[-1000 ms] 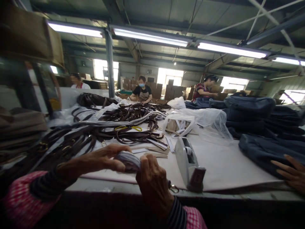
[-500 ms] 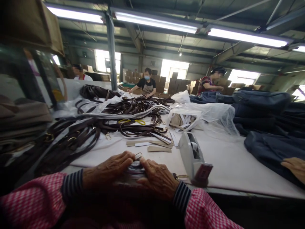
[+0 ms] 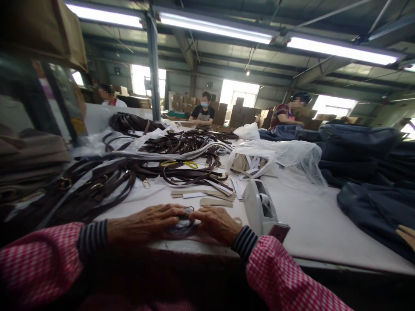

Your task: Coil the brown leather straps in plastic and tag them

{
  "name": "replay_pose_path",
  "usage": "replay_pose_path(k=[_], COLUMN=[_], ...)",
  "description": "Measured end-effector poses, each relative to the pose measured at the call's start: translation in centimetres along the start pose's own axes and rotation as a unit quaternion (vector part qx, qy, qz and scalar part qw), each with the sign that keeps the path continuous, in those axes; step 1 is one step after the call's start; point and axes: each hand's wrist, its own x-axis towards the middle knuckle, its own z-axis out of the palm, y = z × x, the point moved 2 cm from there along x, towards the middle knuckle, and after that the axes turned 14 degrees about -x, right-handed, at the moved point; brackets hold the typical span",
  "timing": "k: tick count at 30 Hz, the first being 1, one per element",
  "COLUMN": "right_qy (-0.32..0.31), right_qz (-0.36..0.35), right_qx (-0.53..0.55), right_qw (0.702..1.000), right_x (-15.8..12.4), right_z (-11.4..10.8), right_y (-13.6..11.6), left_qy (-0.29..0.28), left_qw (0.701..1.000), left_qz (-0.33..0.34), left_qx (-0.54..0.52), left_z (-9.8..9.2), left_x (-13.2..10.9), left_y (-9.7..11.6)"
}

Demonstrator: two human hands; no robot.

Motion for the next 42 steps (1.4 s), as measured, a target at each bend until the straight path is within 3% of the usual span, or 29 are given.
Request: replay_pose_path(k=[4,7,9,13,16,19,22,26,29,37,42], right_qy=[0.034,0.044,0.044,0.028,0.006,0.014,0.04,0.075,0.092,0.087,0.068], right_qz=[0.037,0.047,0.048,0.031,-0.017,-0.008,0.033,0.087,0.105,0.062,0.014], right_qx=[0.009,0.016,0.023,0.03,0.008,-0.012,0.001,0.028,0.053,0.206,0.127], right_qw=[0.999,0.998,0.998,0.999,1.0,1.0,0.999,0.993,0.989,0.973,0.99], right_x=[1.3,1.9,1.9,1.9,2.5,3.3,3.7,3.5,3.1,1.9,3.6], right_z=[1.6,2.7,2.9,1.9,1.0,1.2,2.5,4.2,4.4,1.2,0.3], right_y=[-0.5,-1.0,-1.0,0.1,1.1,1.5,0.9,-0.6,-1.4,0.1,0.2], left_qy=[0.026,0.085,0.115,0.143,0.11,0.066,0.046,0.08,0.118,0.11,0.127], left_qw=[0.996,0.977,0.968,0.978,0.99,0.993,0.993,0.978,0.965,0.984,0.983], left_qz=[-0.077,-0.175,-0.206,-0.148,-0.074,-0.049,-0.077,-0.193,-0.229,-0.138,-0.125], left_qx=[0.049,0.082,0.083,0.016,-0.055,-0.085,-0.079,0.01,0.042,-0.034,-0.042], left_z=[-1.1,0.7,2.3,3.2,1.4,-0.8,-1.4,0.3,1.6,1.1,1.6], left_x=[1.2,2.6,3.1,2.7,1.9,1.5,1.7,2.5,2.9,1.2,0.9], left_y=[0.4,0.6,0.3,-0.7,-1.4,-1.8,-1.5,-0.4,0.2,-0.1,-0.5])
